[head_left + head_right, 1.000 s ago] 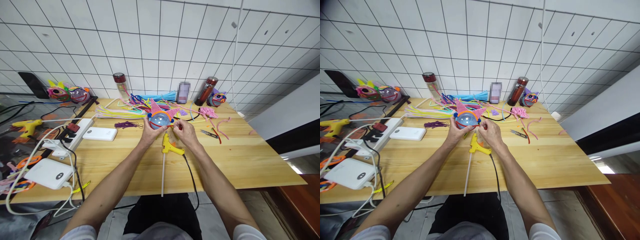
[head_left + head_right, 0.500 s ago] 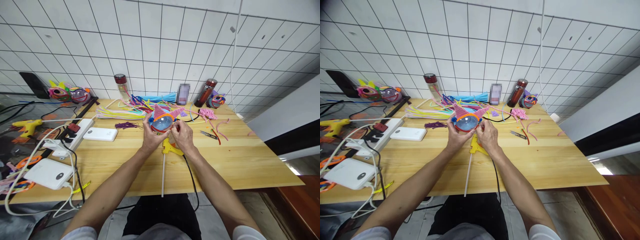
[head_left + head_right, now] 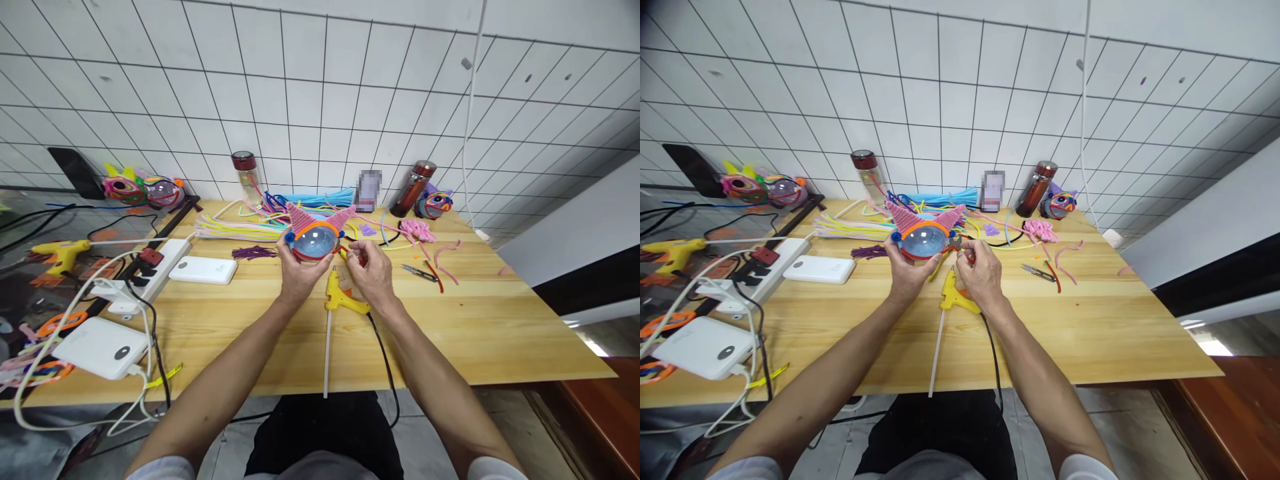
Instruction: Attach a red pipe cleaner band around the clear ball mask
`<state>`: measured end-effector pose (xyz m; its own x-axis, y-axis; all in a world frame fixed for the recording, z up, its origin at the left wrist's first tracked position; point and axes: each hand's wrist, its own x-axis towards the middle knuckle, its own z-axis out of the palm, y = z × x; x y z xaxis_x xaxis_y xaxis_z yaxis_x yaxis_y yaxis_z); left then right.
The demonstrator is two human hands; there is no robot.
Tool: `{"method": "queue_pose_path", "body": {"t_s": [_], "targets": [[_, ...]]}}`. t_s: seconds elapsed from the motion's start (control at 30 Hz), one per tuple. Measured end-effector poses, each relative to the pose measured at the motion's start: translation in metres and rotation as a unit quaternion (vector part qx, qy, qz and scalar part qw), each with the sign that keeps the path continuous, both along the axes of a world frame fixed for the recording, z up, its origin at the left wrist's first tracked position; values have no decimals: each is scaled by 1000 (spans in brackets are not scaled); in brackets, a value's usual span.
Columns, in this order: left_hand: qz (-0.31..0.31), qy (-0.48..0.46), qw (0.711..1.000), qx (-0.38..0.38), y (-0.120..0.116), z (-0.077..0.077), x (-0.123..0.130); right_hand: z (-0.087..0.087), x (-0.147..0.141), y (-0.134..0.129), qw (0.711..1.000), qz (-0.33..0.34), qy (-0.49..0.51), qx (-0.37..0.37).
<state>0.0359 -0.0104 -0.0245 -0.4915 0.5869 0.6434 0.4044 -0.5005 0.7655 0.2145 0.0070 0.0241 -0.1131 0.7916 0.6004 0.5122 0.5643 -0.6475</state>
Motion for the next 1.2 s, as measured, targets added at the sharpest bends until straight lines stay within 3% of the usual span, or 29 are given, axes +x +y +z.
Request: {"method": "queue_pose_path", "body": {"t_s": [0.2,0.33,0.43,0.53,0.67,0.8,0.9,1.0,1.2], "targets": [[-3,-50,999,-15,3,3,-4,30,23,-4,995,-27,50,77],[4,-70,997,-18,3,8,-8,45,75,18,991,-79,103,2],[5,-81,997,-10,5,13,-12,33,113,30,989,-96,74,-84],[2,-91,996,-13,6,18,-15,7,127,20,982,-90,-50,-157],[-3,-106,994,-12,5,24,-17,-17,115,-8,949,-84,-207,-223],[14,-105,994,4,3,34,-19,-9,105,-17,912,-138,-280,-268],[36,-100,994,17,5,46,-21,6,91,-9,906,-137,-290,-277],[40,-102,993,40,9,65,-23,17,58,6,903,-108,-309,-279],[27,-106,990,87,17,97,-34,17,-13,38,871,-75,-371,-314]]}}
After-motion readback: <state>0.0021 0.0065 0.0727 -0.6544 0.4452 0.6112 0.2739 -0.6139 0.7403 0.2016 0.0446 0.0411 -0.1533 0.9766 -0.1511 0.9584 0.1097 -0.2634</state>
